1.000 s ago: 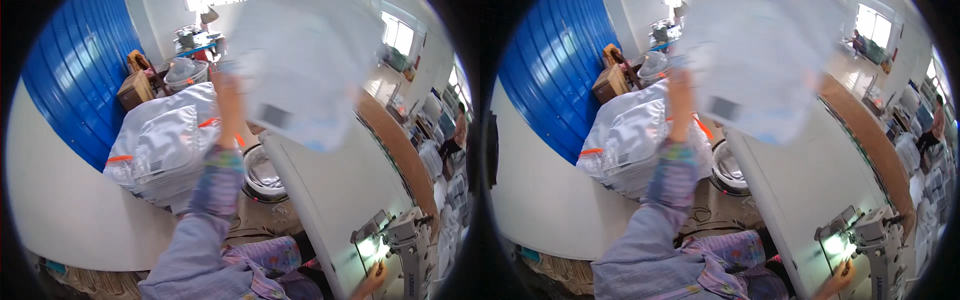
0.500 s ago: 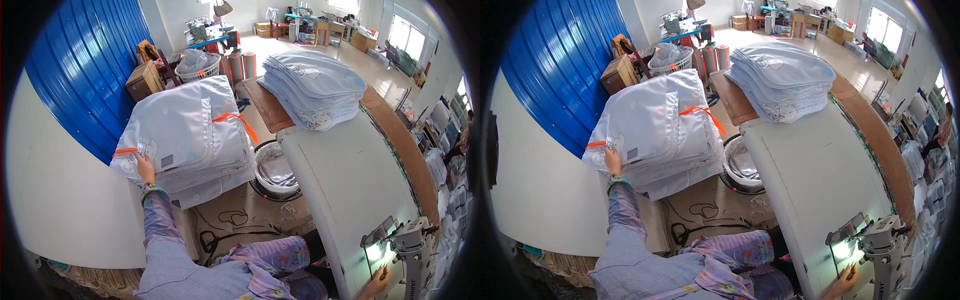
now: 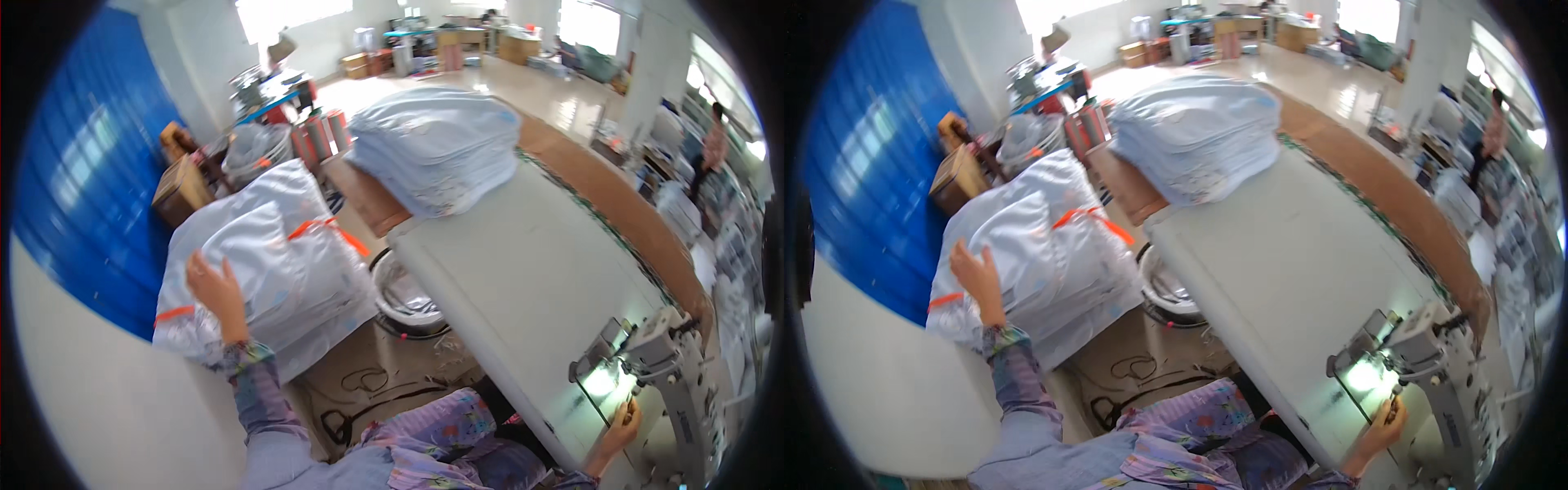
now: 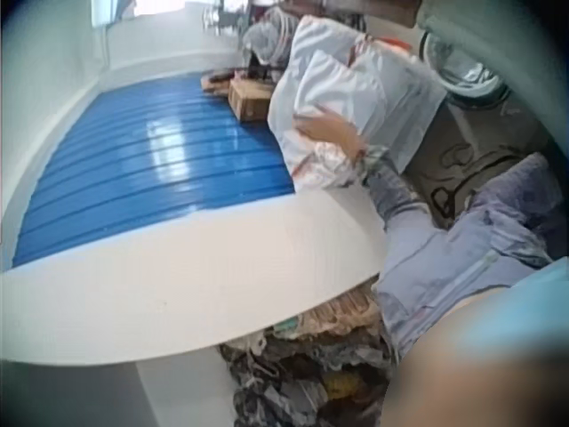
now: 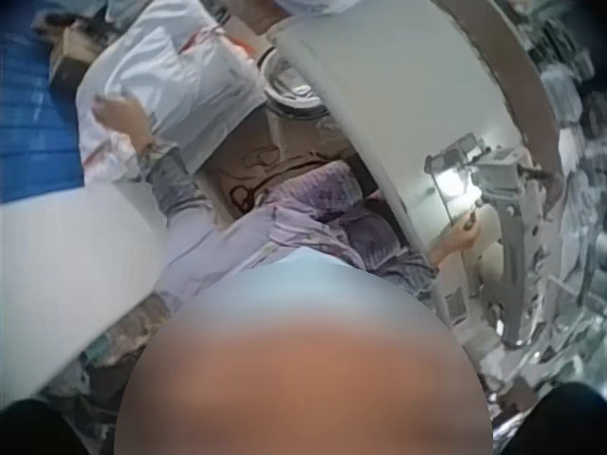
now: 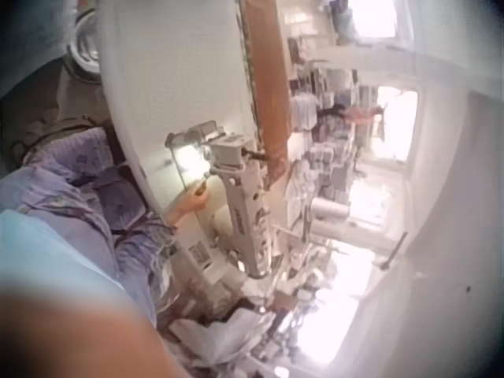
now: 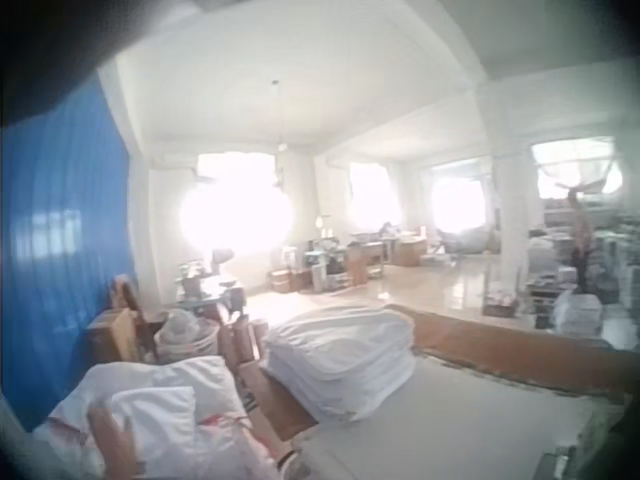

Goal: Sewing patterns onto white fabric pieces using an industrial sewing machine.

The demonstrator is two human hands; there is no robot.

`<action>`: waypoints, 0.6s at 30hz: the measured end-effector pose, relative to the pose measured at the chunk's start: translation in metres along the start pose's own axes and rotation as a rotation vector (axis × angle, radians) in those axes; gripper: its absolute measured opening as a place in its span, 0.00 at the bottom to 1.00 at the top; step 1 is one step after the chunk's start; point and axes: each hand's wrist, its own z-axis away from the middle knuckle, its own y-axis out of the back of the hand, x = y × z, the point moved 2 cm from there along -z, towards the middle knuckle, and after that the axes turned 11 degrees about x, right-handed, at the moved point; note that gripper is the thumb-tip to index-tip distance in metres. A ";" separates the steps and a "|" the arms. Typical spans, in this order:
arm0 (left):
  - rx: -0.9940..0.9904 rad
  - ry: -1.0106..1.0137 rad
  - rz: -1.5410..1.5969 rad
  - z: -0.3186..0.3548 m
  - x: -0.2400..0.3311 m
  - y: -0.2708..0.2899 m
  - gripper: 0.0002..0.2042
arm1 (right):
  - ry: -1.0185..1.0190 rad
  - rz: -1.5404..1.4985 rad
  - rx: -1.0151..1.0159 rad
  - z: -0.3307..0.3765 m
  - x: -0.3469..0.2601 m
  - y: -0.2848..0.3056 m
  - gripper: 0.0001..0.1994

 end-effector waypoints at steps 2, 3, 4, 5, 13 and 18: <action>-0.116 -0.021 0.582 -0.013 0.117 -0.023 0.24 | -0.040 -0.141 0.085 0.007 0.001 -0.002 0.14; -0.214 -0.085 0.770 -0.020 0.175 -0.035 0.21 | -0.052 -0.138 0.106 0.013 -0.002 0.002 0.14; -0.349 -0.074 0.963 -0.032 0.258 -0.014 0.20 | -0.201 -0.231 0.067 0.021 0.001 0.013 0.14; -0.296 -0.170 0.981 -0.036 0.312 -0.019 0.21 | -0.346 -0.357 0.009 0.030 -0.001 0.017 0.14; -0.833 -0.495 0.810 -0.066 0.444 -0.104 0.18 | -0.314 -0.276 0.081 0.098 -0.024 0.072 0.13; -0.346 -0.204 0.915 -0.099 0.425 -0.092 0.11 | -0.243 -0.241 0.052 0.100 -0.065 0.073 0.09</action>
